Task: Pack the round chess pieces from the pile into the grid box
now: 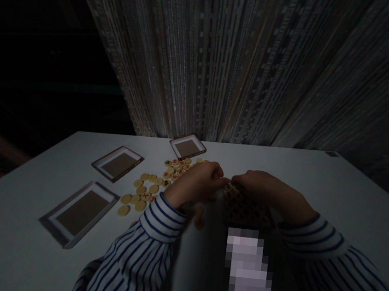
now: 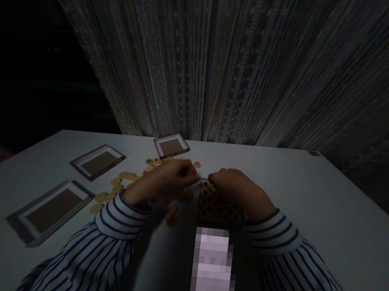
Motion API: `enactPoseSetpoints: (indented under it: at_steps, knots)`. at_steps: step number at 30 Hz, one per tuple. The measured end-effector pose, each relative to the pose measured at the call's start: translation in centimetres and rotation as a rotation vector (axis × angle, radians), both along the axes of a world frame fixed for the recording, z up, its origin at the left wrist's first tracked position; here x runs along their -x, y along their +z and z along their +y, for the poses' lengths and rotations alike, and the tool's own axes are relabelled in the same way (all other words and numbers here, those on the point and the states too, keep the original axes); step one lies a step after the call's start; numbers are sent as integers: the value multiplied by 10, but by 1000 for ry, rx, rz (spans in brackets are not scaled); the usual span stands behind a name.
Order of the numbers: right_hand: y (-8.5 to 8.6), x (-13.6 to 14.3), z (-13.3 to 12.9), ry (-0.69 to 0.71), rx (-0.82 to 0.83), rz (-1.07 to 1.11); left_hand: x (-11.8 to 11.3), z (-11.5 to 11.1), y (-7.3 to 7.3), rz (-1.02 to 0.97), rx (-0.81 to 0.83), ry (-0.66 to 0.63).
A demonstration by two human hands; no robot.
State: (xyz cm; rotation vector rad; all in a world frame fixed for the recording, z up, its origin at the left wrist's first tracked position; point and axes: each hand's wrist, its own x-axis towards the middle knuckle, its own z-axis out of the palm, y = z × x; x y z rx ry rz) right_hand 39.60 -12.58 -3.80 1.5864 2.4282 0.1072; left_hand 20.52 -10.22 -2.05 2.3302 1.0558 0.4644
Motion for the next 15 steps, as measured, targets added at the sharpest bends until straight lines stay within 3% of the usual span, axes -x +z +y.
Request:
enactPoseSetpoints:
  at_steps: [15]
  knots:
    - [3, 1, -2, -17, 15, 11, 0, -1, 2, 19, 8, -4]
